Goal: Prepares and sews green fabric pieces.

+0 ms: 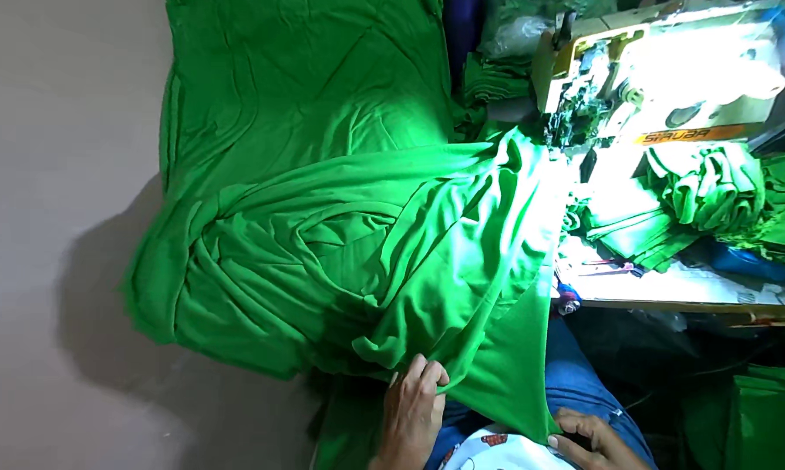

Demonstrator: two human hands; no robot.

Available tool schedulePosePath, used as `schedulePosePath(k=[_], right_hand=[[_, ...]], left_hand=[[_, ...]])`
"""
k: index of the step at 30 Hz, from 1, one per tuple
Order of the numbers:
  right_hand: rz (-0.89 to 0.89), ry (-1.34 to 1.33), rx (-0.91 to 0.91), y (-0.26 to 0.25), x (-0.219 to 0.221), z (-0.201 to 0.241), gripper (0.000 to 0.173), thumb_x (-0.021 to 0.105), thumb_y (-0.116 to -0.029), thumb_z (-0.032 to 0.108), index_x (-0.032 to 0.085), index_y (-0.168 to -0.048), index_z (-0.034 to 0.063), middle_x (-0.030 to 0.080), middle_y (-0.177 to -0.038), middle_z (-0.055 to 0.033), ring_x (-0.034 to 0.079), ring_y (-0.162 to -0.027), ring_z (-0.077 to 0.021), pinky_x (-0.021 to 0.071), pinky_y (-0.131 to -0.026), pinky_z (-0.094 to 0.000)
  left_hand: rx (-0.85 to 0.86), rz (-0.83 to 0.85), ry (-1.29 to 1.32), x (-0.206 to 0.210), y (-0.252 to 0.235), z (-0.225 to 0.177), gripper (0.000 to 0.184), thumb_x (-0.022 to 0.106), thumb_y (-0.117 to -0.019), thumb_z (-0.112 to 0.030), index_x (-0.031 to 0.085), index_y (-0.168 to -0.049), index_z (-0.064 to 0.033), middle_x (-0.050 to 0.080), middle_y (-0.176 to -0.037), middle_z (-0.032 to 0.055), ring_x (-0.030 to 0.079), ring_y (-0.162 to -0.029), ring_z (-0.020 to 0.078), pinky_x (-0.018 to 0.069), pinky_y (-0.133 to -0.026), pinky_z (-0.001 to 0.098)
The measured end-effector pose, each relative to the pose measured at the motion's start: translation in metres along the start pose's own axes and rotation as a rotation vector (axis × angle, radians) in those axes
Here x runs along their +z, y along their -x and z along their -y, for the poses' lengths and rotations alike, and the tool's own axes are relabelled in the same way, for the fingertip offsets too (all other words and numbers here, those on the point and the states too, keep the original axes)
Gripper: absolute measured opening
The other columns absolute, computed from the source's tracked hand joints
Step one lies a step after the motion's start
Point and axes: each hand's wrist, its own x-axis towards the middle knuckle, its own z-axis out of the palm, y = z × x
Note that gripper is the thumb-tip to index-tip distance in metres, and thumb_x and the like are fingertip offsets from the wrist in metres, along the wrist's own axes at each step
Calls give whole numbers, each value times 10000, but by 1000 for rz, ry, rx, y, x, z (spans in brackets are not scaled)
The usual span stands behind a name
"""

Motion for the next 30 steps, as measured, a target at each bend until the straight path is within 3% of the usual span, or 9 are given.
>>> schedulePosePath(k=[2, 5, 7, 11, 15, 18, 22, 27, 30], right_hand=[[-20, -5, -12, 0, 2, -6, 182, 618, -921, 77, 733, -879, -57, 685, -868, -95, 622, -838, -50, 496, -773, -191], [-29, -11, -36, -1, 2, -10, 203, 612, -924, 109, 733, -863, -42, 680, -855, -66, 612, -830, -10, 490, -764, -161], [-35, -17, -50, -2, 3, -11, 209, 612, -924, 124, 727, -848, -34, 671, -835, -54, 606, -809, -3, 487, -745, -157], [-47, -23, -52, -2, 4, -14, 215, 611, -925, 149, 733, -849, -11, 674, -834, -18, 601, -810, 31, 485, -745, -133], [-56, -25, -49, -2, 3, -15, 211, 615, -923, 154, 733, -844, -2, 677, -840, -14, 606, -817, 35, 485, -745, -124], [-56, -29, -43, -2, 3, -14, 210, 610, -927, 151, 731, -852, -3, 676, -849, -15, 603, -813, 38, 487, -747, -126], [-51, -28, -42, -2, 3, -14, 215, 610, -928, 161, 732, -850, 2, 678, -860, -12, 604, -824, 46, 487, -751, -119], [-52, -25, -44, -1, 3, -15, 213, 610, -928, 157, 737, -859, 1, 679, -857, -15, 606, -826, 44, 486, -756, -117], [-53, -27, -56, -2, 4, -16, 213, 616, -923, 163, 736, -855, 1, 682, -856, -15, 607, -822, 44, 487, -752, -116]], left_hand=[[76, -96, 83, 7, 2, 8, 180, 786, -675, 29, 704, -818, -44, 655, -913, 146, 678, -808, 279, 576, -684, 392], [190, -201, 218, 14, 4, 15, 136, 729, -679, 9, 637, -747, -66, 675, -1045, 142, 668, -996, 222, 554, -846, 280], [208, -231, 267, 15, 8, 13, 107, 721, -733, -22, 636, -791, -51, 702, -953, 104, 689, -917, 167, 558, -810, 238], [104, -174, 232, 18, 16, 10, 256, 757, -796, -97, 718, -1030, -1, 712, -869, 90, 677, -735, 177, 565, -708, 309], [109, -224, 185, 21, 16, 11, 188, 681, -762, -67, 769, -928, -56, 619, -734, 41, 568, -619, 134, 491, -614, 258], [134, -281, 262, 25, 17, 9, 41, 721, -818, -127, 744, -834, -97, 657, -816, 53, 618, -765, 117, 508, -736, 212], [153, -286, 279, 36, 16, 12, 38, 736, -834, -147, 738, -844, -110, 662, -977, 85, 628, -982, 164, 498, -895, 242], [283, -331, -36, 54, 9, 17, 124, 711, -880, -137, 730, -993, -184, 679, -1140, 113, 629, -1131, 291, 488, -949, 431], [404, -372, -205, 76, -2, 30, 266, 671, -912, -87, 695, -1107, -266, 654, -1216, 71, 591, -1187, 247, 422, -998, 419]])
